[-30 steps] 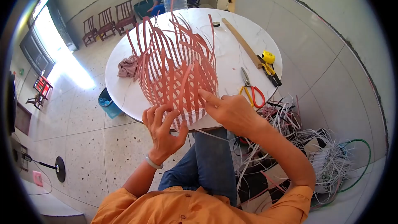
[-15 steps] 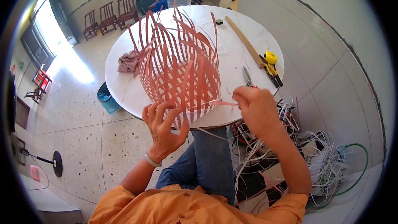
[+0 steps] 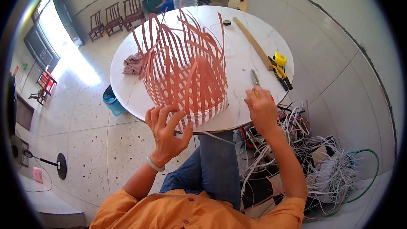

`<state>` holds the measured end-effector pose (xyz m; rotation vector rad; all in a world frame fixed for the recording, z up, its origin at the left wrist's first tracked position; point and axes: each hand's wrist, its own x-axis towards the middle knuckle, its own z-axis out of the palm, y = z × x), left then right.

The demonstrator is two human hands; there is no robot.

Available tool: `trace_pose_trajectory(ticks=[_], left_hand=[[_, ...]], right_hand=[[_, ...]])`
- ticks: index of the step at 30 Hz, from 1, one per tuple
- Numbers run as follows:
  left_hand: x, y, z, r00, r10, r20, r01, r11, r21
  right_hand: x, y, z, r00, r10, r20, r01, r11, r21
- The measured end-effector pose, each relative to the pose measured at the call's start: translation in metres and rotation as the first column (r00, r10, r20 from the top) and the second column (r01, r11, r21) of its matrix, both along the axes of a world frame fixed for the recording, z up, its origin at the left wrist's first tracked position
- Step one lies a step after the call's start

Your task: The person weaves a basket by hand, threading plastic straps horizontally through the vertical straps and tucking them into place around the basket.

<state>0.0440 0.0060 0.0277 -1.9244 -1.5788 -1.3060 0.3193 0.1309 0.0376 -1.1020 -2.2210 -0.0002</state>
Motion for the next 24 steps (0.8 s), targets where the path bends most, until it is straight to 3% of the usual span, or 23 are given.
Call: trace_pose_trajectory(ticks=[1, 2, 4, 5, 7, 24], left_hand=[[-0.001, 0.0, 0.0, 1.0, -0.02, 0.007, 0.02, 1.0, 0.008], [-0.001, 0.001, -0.001, 1.0, -0.017, 0.009, 0.017, 1.0, 0.004], [-0.003, 0.0, -0.003, 0.998, -0.054, 0.016, 0.054, 0.999, 0.001], [-0.004, 0.0, -0.003, 0.998, -0.053, 0.016, 0.053, 0.999, -0.003], [-0.006, 0.0, -0.004, 0.998, -0.065, -0.023, 0.065, 0.998, -0.01], [-0.011, 0.002, -0.016, 0.996, -0.039, -0.085, 0.04, 0.999, 0.011]], right_hand=[[-0.011, -0.012, 0.009, 0.973, -0.167, 0.157, 0.102, 0.93, 0.353], [-0.018, -0.024, 0.017, 0.974, -0.164, 0.16, 0.099, 0.932, 0.348], [-0.03, -0.046, 0.024, 0.997, 0.08, 0.007, -0.078, 0.949, 0.306], [-0.038, -0.053, 0.022, 0.997, 0.081, 0.007, -0.079, 0.95, 0.303], [-0.052, -0.063, 0.02, 0.955, 0.267, -0.127, -0.247, 0.957, 0.154], [-0.06, -0.065, 0.011, 0.966, 0.239, -0.103, -0.228, 0.967, 0.11]])
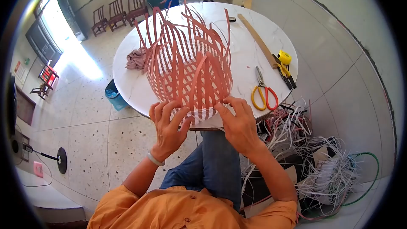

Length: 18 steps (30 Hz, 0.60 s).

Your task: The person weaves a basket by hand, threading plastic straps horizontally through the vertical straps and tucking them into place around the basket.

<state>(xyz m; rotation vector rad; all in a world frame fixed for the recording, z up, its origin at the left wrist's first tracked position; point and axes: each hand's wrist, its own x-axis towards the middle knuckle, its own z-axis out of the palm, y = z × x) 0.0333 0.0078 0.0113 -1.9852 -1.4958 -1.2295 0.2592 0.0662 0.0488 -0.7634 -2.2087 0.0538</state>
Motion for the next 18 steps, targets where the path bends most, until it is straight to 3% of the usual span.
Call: trace_pose_trajectory(ticks=[3, 5, 10, 13, 15, 16, 18], left_hand=[[-0.006, -0.001, 0.002, 0.997, -0.06, 0.043, 0.06, 0.998, 0.002], [-0.01, -0.002, 0.002, 0.992, -0.097, 0.08, 0.097, 0.995, 0.003], [-0.016, -0.004, 0.004, 0.983, -0.157, 0.092, 0.16, 0.987, -0.021], [-0.018, -0.003, 0.002, 0.985, -0.155, 0.074, 0.159, 0.986, -0.047], [-0.018, -0.005, 0.004, 0.988, -0.148, 0.045, 0.15, 0.988, -0.048], [-0.018, -0.006, 0.004, 0.99, -0.141, 0.014, 0.141, 0.989, -0.052], [-0.017, -0.007, 0.005, 0.989, -0.144, 0.025, 0.145, 0.988, -0.06]], right_hand=[[-0.005, -0.01, -0.001, 1.0, -0.014, 0.003, 0.014, 1.0, 0.024], [-0.012, -0.023, -0.011, 0.973, 0.032, -0.228, -0.075, 0.98, -0.182], [-0.022, -0.027, -0.009, 0.979, 0.1, -0.177, -0.149, 0.946, -0.288], [-0.021, -0.022, -0.008, 0.956, 0.126, -0.264, -0.231, 0.88, -0.416], [-0.017, -0.022, -0.005, 0.935, 0.082, -0.344, -0.306, 0.677, -0.67], [-0.014, -0.019, -0.003, 0.937, 0.082, -0.34, -0.303, 0.676, -0.672], [-0.006, -0.011, 0.001, 0.925, 0.03, -0.378, -0.363, 0.361, -0.859]])
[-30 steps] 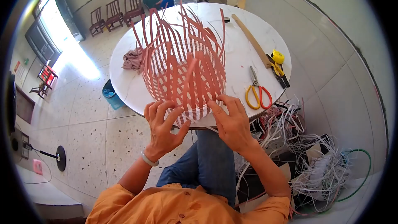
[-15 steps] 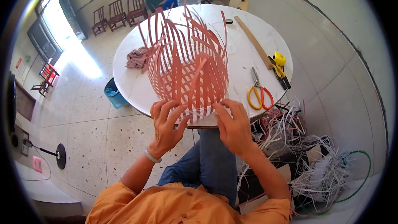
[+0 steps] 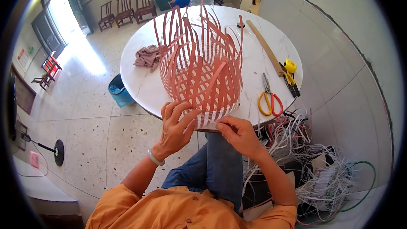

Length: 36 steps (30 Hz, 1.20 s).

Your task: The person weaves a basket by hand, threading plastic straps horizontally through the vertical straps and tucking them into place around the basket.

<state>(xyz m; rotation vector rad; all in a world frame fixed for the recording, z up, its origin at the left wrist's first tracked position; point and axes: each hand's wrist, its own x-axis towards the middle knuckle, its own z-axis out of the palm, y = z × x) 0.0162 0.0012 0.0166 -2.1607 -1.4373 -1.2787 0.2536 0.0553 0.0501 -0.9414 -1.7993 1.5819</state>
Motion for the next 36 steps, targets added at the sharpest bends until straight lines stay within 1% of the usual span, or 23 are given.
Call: trace_pose_trajectory(ticks=[1, 3, 4, 5, 6, 7, 9, 10, 12, 13, 16, 18, 21, 23, 25, 26, 28, 29, 31, 32, 34, 35, 36], left_hand=[[0.0, 0.0, 0.0, 1.0, -0.003, 0.005, 0.003, 1.0, -0.008], [0.0, 0.0, -0.002, 1.0, -0.014, 0.009, 0.014, 1.0, -0.009], [0.0, 0.001, -0.002, 1.0, -0.026, 0.01, 0.026, 1.0, -0.011], [0.0, 0.001, -0.002, 1.0, -0.028, 0.011, 0.028, 1.0, -0.01], [0.001, 0.001, -0.002, 0.999, -0.029, 0.016, 0.029, 1.0, -0.009], [0.001, 0.001, -0.002, 0.999, -0.03, 0.021, 0.03, 1.0, -0.008], [0.002, 0.001, -0.002, 0.999, -0.03, 0.027, 0.03, 1.0, -0.007], [0.002, 0.001, -0.002, 0.999, -0.029, 0.032, 0.029, 1.0, -0.005], [0.001, 0.001, -0.004, 0.999, -0.031, 0.034, 0.032, 0.999, -0.006], [0.001, 0.001, -0.004, 0.999, -0.037, 0.035, 0.038, 0.999, -0.007], [0.001, 0.0, -0.003, 0.999, -0.025, 0.028, 0.025, 1.0, 0.005], [0.002, 0.001, -0.004, 0.999, -0.02, 0.029, 0.02, 1.0, 0.01], [0.004, 0.001, -0.002, 0.999, -0.013, 0.038, 0.012, 1.0, 0.028], [0.005, 0.002, -0.002, 0.999, -0.016, 0.049, 0.014, 0.999, 0.038], [0.004, 0.003, -0.004, 0.999, -0.011, 0.038, 0.009, 0.999, 0.044], [0.004, 0.003, -0.005, 0.999, -0.009, 0.04, 0.008, 0.999, 0.042], [0.004, 0.003, -0.009, 1.0, -0.01, 0.025, 0.009, 0.999, 0.039], [0.004, 0.002, -0.01, 1.0, -0.008, 0.024, 0.007, 0.999, 0.038], [0.003, 0.003, -0.01, 1.0, -0.01, 0.018, 0.009, 1.0, 0.024], [0.003, 0.003, -0.011, 1.0, -0.009, 0.016, 0.009, 1.0, 0.022], [0.003, 0.003, -0.012, 1.0, -0.009, 0.019, 0.009, 1.0, 0.029], [0.003, 0.003, -0.012, 1.0, -0.013, 0.017, 0.013, 1.0, 0.025], [0.004, 0.002, -0.01, 1.0, -0.004, 0.004, 0.004, 1.0, 0.029]], right_hand=[[0.003, 0.002, 0.0, 1.0, 0.0, 0.003, 0.0, 1.0, 0.002], [0.002, 0.004, 0.004, 0.99, -0.059, 0.124, 0.001, 0.906, 0.423], [0.001, 0.003, 0.01, 0.99, -0.061, 0.126, 0.002, 0.905, 0.425], [-0.001, 0.001, 0.017, 0.944, -0.223, 0.244, -0.02, 0.699, 0.715], [-0.005, 0.0, 0.026, 0.866, -0.408, 0.289, -0.109, 0.411, 0.905], [-0.009, 0.001, 0.029, 0.865, -0.409, 0.29, -0.109, 0.412, 0.905], [-0.016, 0.005, 0.035, 0.87, -0.457, 0.187, -0.203, 0.014, 0.979], [-0.02, 0.006, 0.041, 0.87, -0.456, 0.187, -0.203, 0.014, 0.979], [-0.026, 0.007, 0.056, 0.862, -0.399, 0.314, -0.351, -0.021, 0.936], [-0.028, 0.01, 0.06, 0.862, -0.397, 0.314, -0.351, -0.021, 0.936], [-0.033, 0.013, 0.068, 0.839, -0.387, 0.383, -0.399, 0.041, 0.916], [-0.036, 0.008, 0.073, 0.812, -0.43, 0.396, -0.47, -0.077, 0.879], [-0.038, -0.022, 0.071, 0.776, -0.528, 0.346, -0.475, -0.128, 0.871], [-0.035, -0.032, 0.06, 0.769, -0.543, 0.338, -0.458, -0.1, 0.883], [-0.028, -0.035, 0.054, 0.703, -0.613, 0.36, -0.4, 0.077, 0.913], [-0.025, -0.033, 0.054, 0.704, -0.611, 0.362, -0.401, 0.078, 0.913], [-0.017, -0.024, 0.054, 0.622, -0.579, 0.527, -0.272, 0.472, 0.839], [-0.012, -0.019, 0.052, 0.623, -0.577, 0.528, -0.272, 0.473, 0.838], [-0.003, -0.009, 0.044, 0.711, -0.524, 0.47, -0.187, 0.503, 0.844], [0.001, -0.005, 0.04, 0.712, -0.522, 0.469, -0.185, 0.505, 0.843], [0.01, 0.0, 0.031, 0.771, -0.445, 0.455, -0.085, 0.637, 0.766], [0.013, 0.003, 0.029, 0.77, -0.446, 0.455, -0.081, 0.64, 0.764], [0.015, 0.007, 0.028, 0.883, -0.279, 0.377, 0.021, 0.827, 0.563]])
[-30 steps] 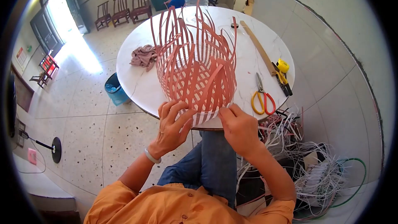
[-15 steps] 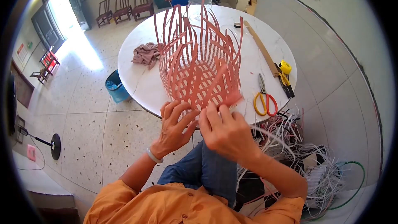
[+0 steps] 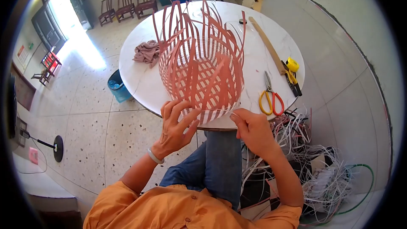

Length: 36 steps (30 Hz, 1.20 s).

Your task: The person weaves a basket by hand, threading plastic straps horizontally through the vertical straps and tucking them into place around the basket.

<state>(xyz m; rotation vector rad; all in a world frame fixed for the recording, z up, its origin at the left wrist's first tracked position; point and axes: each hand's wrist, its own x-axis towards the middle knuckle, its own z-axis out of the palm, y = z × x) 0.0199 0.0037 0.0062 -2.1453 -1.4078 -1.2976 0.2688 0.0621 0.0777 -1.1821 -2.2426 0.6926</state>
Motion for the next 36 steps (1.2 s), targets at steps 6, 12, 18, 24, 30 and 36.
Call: trace_pose_trajectory(ticks=[6, 12, 18, 24, 30, 36], left_hand=[[0.0, 0.001, -0.001, 0.999, 0.019, -0.04, -0.019, 1.0, 0.001], [0.001, 0.001, 0.001, 0.994, 0.055, -0.092, -0.055, 0.998, 0.002], [0.007, -0.004, 0.006, 0.985, 0.103, -0.138, -0.11, 0.993, -0.041], [0.018, -0.01, 0.013, 0.994, 0.089, -0.062, -0.095, 0.99, -0.102], [0.017, -0.01, 0.012, 0.998, 0.059, -0.004, -0.059, 0.989, -0.137], [0.017, -0.011, 0.014, 0.998, 0.056, -0.003, -0.055, 0.987, -0.149]], right_hand=[[0.007, 0.013, -0.007, 0.952, 0.05, -0.302, -0.139, 0.95, -0.281], [0.012, 0.025, -0.019, 0.962, 0.113, -0.247, -0.205, 0.899, -0.387], [0.01, 0.012, 0.009, 0.981, 0.083, -0.174, -0.119, 0.97, -0.211], [0.006, 0.012, 0.013, 0.99, 0.142, -0.017, -0.126, 0.92, 0.371], [-0.003, 0.017, 0.031, 0.954, 0.159, 0.253, -0.288, 0.718, 0.633], [-0.006, 0.031, 0.041, 0.855, 0.166, 0.491, -0.484, 0.596, 0.641]])
